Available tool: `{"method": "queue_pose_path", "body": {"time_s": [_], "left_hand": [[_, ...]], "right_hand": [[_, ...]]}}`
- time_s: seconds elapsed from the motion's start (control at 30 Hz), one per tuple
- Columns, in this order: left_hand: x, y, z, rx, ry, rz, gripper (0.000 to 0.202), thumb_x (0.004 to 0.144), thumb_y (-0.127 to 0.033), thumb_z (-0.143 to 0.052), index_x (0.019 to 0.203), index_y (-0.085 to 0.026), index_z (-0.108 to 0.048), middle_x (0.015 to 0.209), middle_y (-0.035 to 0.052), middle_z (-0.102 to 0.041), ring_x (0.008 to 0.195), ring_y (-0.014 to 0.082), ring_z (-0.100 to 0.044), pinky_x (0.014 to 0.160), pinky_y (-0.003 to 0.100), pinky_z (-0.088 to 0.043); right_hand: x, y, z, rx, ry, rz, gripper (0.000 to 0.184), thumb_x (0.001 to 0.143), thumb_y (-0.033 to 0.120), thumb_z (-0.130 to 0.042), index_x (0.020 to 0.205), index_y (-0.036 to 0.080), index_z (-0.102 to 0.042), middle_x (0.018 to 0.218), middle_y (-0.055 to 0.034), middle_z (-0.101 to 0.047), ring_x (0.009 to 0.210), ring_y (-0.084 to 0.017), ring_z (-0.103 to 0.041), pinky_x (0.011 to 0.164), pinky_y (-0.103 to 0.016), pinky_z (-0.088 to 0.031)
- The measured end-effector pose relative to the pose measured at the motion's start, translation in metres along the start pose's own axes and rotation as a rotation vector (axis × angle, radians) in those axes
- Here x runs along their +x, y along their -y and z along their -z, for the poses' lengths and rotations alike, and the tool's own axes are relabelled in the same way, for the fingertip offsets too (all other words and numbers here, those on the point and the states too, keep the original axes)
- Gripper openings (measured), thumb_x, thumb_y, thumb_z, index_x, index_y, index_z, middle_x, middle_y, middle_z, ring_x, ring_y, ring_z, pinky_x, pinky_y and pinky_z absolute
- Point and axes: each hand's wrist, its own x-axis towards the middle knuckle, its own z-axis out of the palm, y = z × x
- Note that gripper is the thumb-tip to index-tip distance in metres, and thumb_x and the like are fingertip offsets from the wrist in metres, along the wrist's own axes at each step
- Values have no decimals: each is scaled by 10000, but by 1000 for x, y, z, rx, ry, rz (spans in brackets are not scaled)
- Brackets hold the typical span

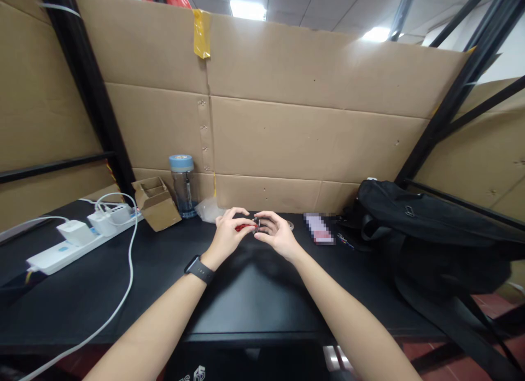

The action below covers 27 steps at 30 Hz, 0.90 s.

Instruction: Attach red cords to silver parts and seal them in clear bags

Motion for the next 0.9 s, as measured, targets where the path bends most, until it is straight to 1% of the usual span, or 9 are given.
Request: {"method": "queue_pose_path", "body": {"time_s": [0.1,0.2,0.37,0.5,0.53,0.6,0.7,0.77,0.9], "left_hand": [[-1,-3,-1,135,-37,-20,96,880,-318,-713,883,-335,-807,1204,39,-643,1206,270,-516,1021,481,-365],[-2,-3,-2,203,-69,-35,95,881,-334,-712,877,-343,-807,1200,46,-634,1202,277,-489,1002,483,-347],[-4,-5,-2,235,-79,-52,100,881,-313,-707,854,-328,-802,1173,55,-632,1192,283,-478,982,478,-340],[-5,-8,-4,219,-95,-22,118,893,-292,-682,864,-307,-796,1152,61,-624,1152,273,-497,957,454,-361],[-6,-8,-4,214,-95,-12,122,896,-293,-677,870,-304,-795,1146,62,-621,1141,270,-502,950,448,-367],[-7,-8,-6,208,-92,-6,125,898,-292,-673,870,-298,-794,1134,63,-619,1127,265,-510,941,441,-371],[-7,-7,-9,209,-83,-23,126,895,-281,-677,848,-294,-793,1124,61,-621,1131,265,-516,943,447,-363],[-7,-6,-8,204,-86,-15,127,896,-284,-675,849,-294,-793,1123,61,-621,1129,267,-519,944,451,-363],[-4,-5,-4,169,-109,31,128,896,-311,-672,871,-289,-796,1112,59,-618,1106,266,-526,948,450,-382]], "right_hand": [[0,0,0,-13,-5,3,523,694,264,-856,1164,270,-625,1285,-67,-621,1148,-218,-630,971,-366,-536],[0,0,-1,-36,-7,7,530,691,268,-858,1167,268,-623,1268,-69,-636,1149,-222,-635,966,-368,-538],[0,-1,-3,-55,-44,-4,569,656,266,-884,1155,266,-611,1254,-78,-667,1110,-226,-669,927,-368,-555],[1,-4,-4,-56,-68,2,601,646,272,-892,1163,264,-585,1263,-92,-683,1124,-237,-679,925,-378,-561],[1,-5,-3,-56,-81,0,576,638,279,-897,1128,257,-595,1262,-95,-688,1115,-241,-686,926,-384,-563],[1,-7,-2,-76,-115,-16,491,601,306,-915,994,228,-631,1243,-106,-704,1080,-256,-703,924,-403,-570],[1,-9,-1,-113,-146,-54,413,550,356,-933,822,188,-672,1195,-127,-728,1016,-280,-724,924,-439,-579],[1,-9,-1,-92,-148,-62,377,579,380,-919,814,177,-705,1176,-128,-735,988,-281,-733,942,-457,-577],[2,-6,-3,-91,-135,-16,276,760,426,-798,887,185,-756,1121,-107,-751,996,-262,-731,983,-454,-563]]}}
